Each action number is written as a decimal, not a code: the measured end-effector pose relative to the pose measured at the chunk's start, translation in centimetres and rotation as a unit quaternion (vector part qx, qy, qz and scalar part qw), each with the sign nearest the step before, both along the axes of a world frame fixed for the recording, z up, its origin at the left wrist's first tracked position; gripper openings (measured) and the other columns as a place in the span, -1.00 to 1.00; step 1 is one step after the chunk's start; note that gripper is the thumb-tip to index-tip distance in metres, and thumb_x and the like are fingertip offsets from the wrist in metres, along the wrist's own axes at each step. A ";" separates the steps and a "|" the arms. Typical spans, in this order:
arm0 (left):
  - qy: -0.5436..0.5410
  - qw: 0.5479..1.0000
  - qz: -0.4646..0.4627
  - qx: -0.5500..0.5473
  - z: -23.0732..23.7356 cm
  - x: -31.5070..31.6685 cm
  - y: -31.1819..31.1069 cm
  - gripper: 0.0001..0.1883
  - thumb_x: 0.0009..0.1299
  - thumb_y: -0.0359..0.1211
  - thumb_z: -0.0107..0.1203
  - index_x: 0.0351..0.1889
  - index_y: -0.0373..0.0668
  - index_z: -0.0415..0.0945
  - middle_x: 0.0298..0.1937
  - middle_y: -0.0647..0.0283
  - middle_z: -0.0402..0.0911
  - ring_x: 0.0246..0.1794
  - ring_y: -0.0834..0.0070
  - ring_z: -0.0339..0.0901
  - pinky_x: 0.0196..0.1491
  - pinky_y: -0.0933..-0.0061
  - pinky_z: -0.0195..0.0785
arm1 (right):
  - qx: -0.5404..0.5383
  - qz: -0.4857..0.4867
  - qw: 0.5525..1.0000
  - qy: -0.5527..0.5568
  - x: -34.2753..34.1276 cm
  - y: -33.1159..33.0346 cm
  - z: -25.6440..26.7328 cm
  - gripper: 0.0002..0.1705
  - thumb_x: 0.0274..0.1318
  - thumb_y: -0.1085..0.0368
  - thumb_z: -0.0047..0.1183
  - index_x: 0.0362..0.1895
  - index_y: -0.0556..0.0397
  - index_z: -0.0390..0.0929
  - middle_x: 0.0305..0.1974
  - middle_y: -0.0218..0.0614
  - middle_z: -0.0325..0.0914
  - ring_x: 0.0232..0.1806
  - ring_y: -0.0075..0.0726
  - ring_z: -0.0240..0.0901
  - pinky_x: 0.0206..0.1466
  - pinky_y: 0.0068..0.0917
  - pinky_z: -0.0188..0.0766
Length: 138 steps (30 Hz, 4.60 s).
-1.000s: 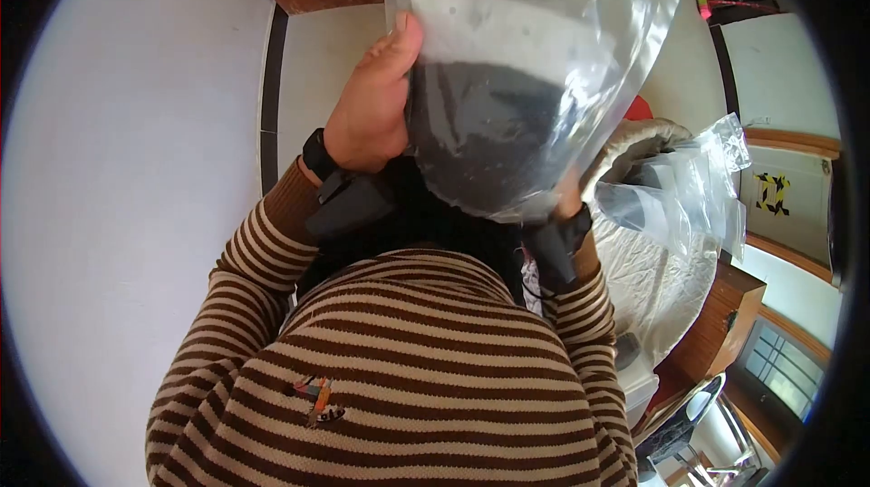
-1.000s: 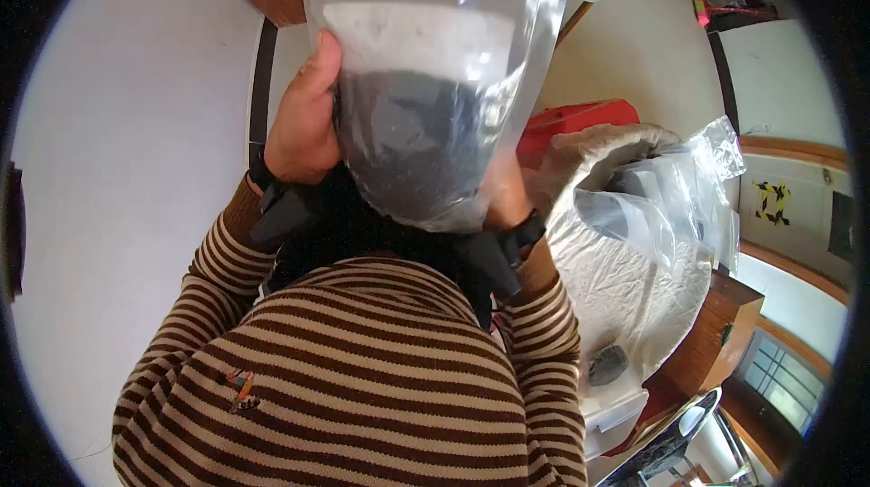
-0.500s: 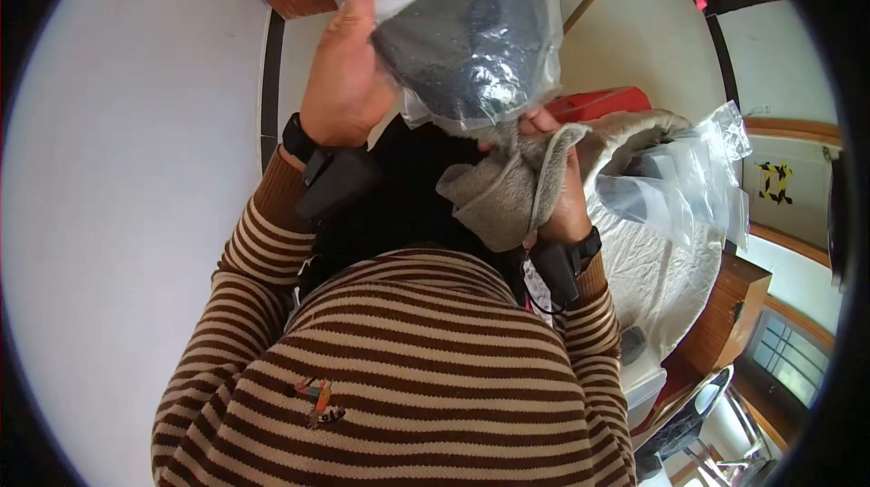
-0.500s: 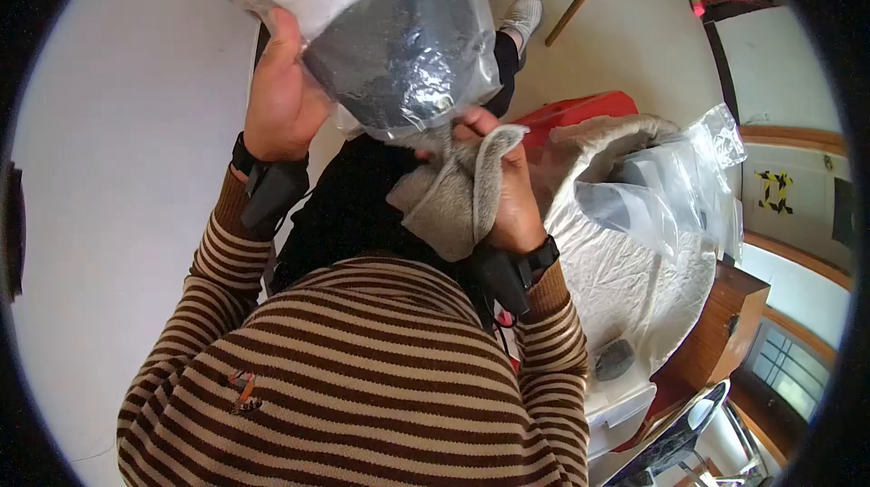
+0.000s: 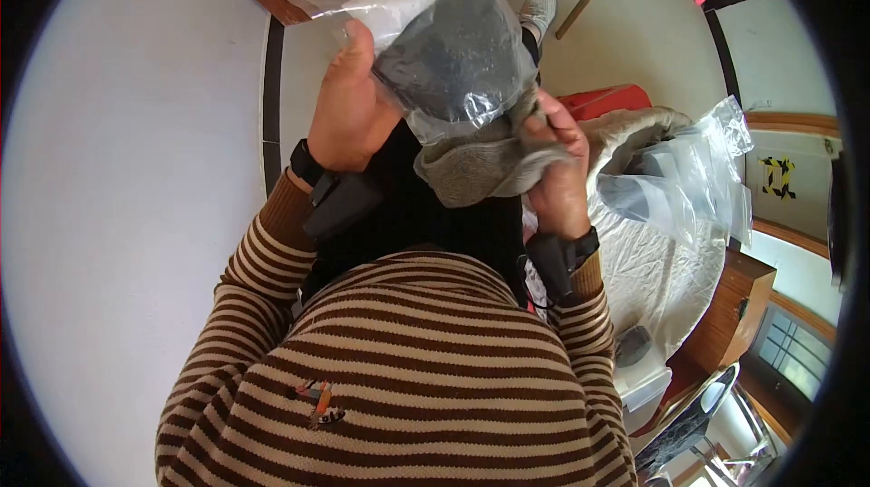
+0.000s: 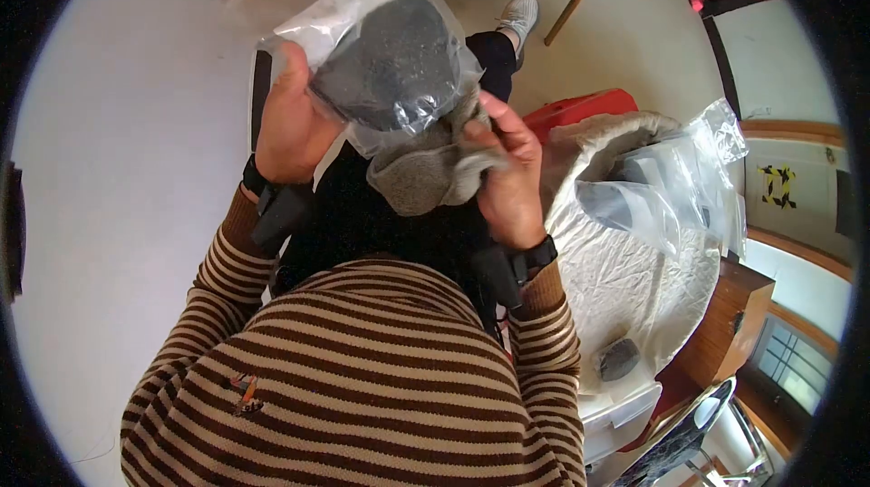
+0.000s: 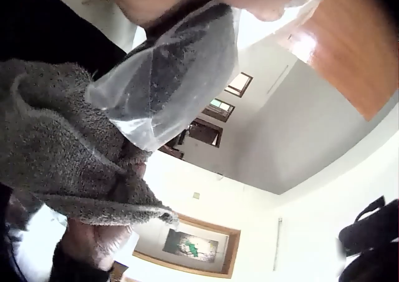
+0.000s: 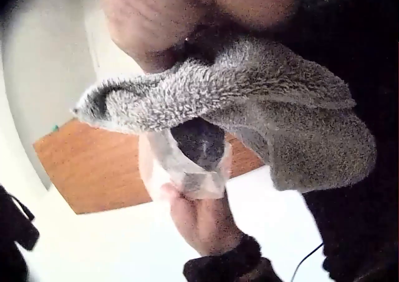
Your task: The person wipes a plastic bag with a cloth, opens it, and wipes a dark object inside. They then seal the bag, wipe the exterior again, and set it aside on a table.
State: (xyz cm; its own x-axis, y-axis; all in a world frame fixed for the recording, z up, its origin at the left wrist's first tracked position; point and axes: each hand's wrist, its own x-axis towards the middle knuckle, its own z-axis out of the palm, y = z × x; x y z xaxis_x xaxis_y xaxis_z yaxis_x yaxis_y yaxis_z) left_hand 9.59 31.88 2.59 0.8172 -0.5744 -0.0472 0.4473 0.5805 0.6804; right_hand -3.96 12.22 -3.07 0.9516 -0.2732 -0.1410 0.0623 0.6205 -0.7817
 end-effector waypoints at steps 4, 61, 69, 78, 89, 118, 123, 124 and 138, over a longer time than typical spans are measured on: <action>-0.054 0.995 -0.021 0.083 -1.7 -1.4 0.3 -0.50 0.64 -0.11 -0.33 0.37 -0.27 0.21 0.31 0.16 0.41 0.28 0.29 0.40 0.31 0.18 0.30 | -0.081 -0.027 0.996 -0.008 0.3 0.9 -0.8 -0.51 0.19 0.52 0.09 0.23 0.17 0.41 0.00 -0.31 0.56 -0.02 -0.45 0.49 0.10 -0.47 0.44; 0.069 0.992 -0.108 -0.003 -2.1 -2.7 0.3 -0.52 0.65 -0.15 -0.34 0.38 -0.25 0.18 0.36 0.20 0.34 0.33 0.36 0.33 0.39 0.22 0.18 | 0.023 -0.037 0.999 -0.011 5.8 -5.5 -2.1 -0.71 0.37 0.28 -0.05 0.07 0.12 0.53 0.08 -0.26 0.55 0.00 -0.38 0.49 0.11 -0.40 0.44; 0.033 0.992 -0.102 0.062 -0.5 -3.1 -1.8 -0.54 0.65 -0.14 -0.30 0.30 -0.27 0.30 0.26 0.22 0.45 0.23 0.44 0.39 0.31 0.34 0.25 | -0.045 0.103 0.990 -0.084 -0.3 -4.0 -7.9 -0.51 0.45 0.22 -0.19 0.36 0.15 0.21 0.25 -0.15 0.35 0.21 -0.25 0.37 0.22 -0.42 0.42; -0.071 0.975 -0.094 0.187 0.4 -2.5 -1.2 -0.59 0.62 -0.15 -0.19 0.16 -0.28 0.45 0.08 0.31 0.57 0.05 0.56 0.48 0.17 0.51 0.32 | 0.032 0.146 0.988 0.032 -2.6 3.4 -3.3 -0.52 0.40 0.33 -0.12 0.34 0.17 0.24 0.23 -0.21 0.38 0.16 -0.38 0.37 0.20 -0.45 0.37; -0.025 0.961 -0.127 0.244 -1.3 -0.3 3.5 -0.61 0.60 -0.22 -0.12 0.16 -0.34 0.44 0.05 0.27 0.60 0.04 0.54 0.52 0.17 0.47 0.33 | -0.395 0.336 0.855 0.006 -2.5 -3.3 0.7 -0.82 0.31 0.32 0.04 -0.13 0.14 0.59 -0.11 -0.39 0.59 -0.17 -0.41 0.51 0.00 -0.51 0.46; 0.046 0.959 -0.222 0.171 -6.3 -2.2 2.9 -0.52 0.54 -0.49 -0.19 0.43 -0.29 0.14 0.30 0.20 0.40 0.24 0.47 0.37 0.33 0.42 0.22 | -0.669 -0.016 0.740 -0.069 0.3 -3.8 -3.3 -0.38 -0.15 0.65 -0.02 0.08 -0.03 0.56 0.08 -0.13 0.48 0.04 0.01 0.45 0.04 -0.33 0.43; 0.045 0.951 -0.237 0.191 -6.3 -2.1 3.4 -0.53 0.54 -0.48 -0.19 0.42 -0.30 0.15 0.29 0.20 0.40 0.23 0.48 0.37 0.32 0.43 0.23 | -0.566 0.154 0.807 0.064 -7.7 -8.7 1.0 -0.45 -0.17 0.66 -0.08 0.02 0.11 0.54 -0.06 -0.26 0.50 0.06 -0.29 0.43 0.05 -0.53 0.33; 0.044 0.951 -0.238 0.193 -6.2 -2.1 3.4 -0.53 0.54 -0.48 -0.19 0.41 -0.30 0.15 0.29 0.20 0.40 0.23 0.48 0.37 0.32 0.43 0.23 | -0.568 0.189 0.787 0.146 -9.2 -10.0 2.2 -0.48 -0.16 0.62 -0.03 0.01 0.10 0.56 -0.08 -0.25 0.51 0.08 -0.30 0.42 0.07 -0.51 0.32; -0.185 0.900 -0.318 0.232 -3.0 -4.2 -0.6 -0.66 0.57 -0.40 -0.13 0.24 -0.34 0.39 0.09 0.30 0.55 0.10 0.61 0.41 0.20 0.51 0.26 | -0.471 0.105 0.875 0.026 -4.4 -9.4 7.3 -0.31 0.12 0.24 0.26 0.31 0.13 0.32 0.22 -0.26 0.41 0.27 -0.36 0.30 0.32 -0.39 0.22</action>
